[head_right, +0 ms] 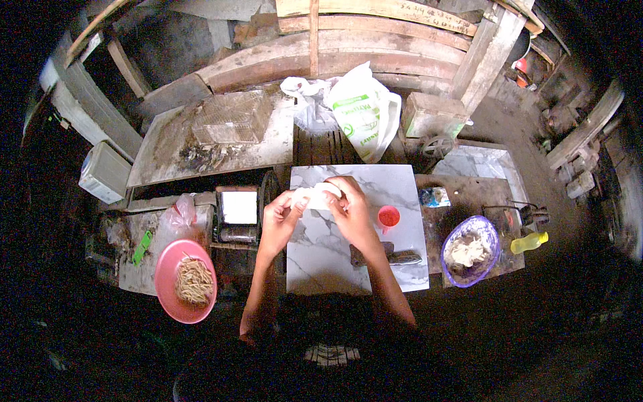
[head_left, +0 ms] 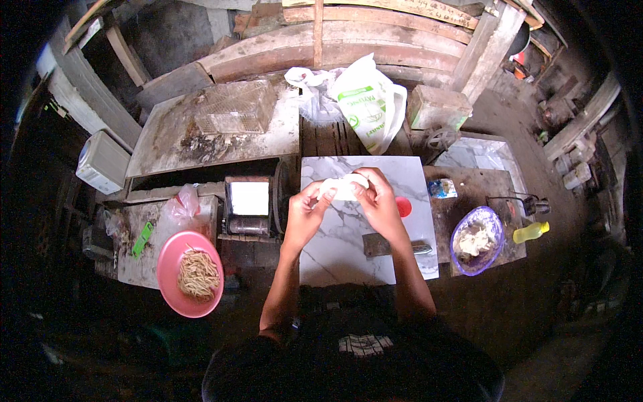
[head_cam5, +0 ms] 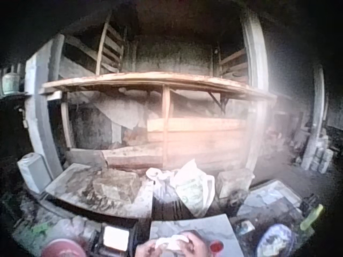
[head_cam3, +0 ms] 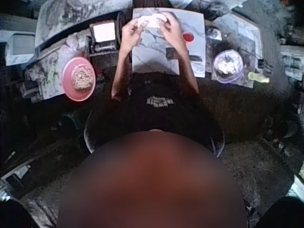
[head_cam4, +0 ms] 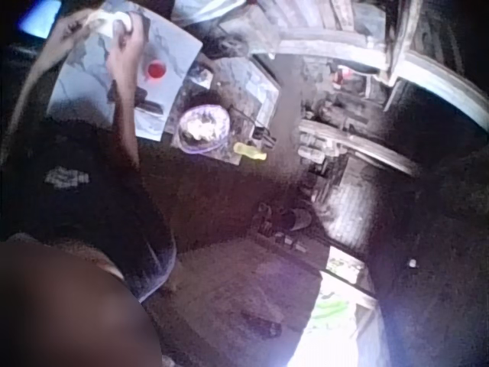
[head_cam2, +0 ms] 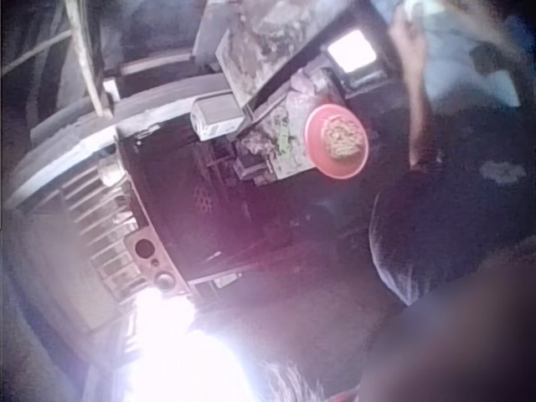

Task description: The person kneads dough in a purple bowl by hand, then takes a portion of dough and flattens it on a marble-patterned surface using a small cylindrical tool.

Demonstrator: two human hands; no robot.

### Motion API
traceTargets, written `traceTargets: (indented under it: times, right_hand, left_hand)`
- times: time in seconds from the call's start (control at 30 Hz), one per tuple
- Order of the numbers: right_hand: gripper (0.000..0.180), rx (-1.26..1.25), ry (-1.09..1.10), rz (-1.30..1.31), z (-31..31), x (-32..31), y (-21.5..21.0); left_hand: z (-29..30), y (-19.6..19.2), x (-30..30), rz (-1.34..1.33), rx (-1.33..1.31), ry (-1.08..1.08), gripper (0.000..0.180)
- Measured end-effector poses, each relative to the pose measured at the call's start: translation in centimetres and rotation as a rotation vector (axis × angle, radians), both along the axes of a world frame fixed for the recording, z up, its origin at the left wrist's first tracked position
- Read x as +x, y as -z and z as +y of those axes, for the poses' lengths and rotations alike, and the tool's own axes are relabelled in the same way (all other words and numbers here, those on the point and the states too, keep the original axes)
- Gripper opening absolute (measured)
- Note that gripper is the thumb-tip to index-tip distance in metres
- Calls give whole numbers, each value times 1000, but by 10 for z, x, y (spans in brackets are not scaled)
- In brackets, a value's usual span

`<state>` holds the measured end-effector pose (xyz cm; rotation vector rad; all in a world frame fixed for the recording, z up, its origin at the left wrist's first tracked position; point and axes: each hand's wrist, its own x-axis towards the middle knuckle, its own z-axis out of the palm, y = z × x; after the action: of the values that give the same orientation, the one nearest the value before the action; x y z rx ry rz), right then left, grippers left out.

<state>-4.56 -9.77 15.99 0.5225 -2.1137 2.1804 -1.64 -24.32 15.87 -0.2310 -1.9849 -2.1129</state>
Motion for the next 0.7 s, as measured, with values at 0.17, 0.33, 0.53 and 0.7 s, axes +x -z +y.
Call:
traceTargets:
  times: [0.17, 0.33, 0.53, 0.7]
  right_hand:
    - [16, -42, -2, -43, 9, -5, 15]
    - [17, 49, -11, -72, 9, -17, 47]
    - [16, 365, 67, 166, 1, -9, 68]
    - [19, 995, -114, 373, 27, 39, 139]
  left_hand:
    - [-2, 18, -4, -89, 78, 18, 14]
    - [-11, 66, -7, -231, 120, 62, 18]
    - [-18, 106, 17, -396, 87, -121, 31]
    - [-7, 119, 46, -399, 85, -229, 37]
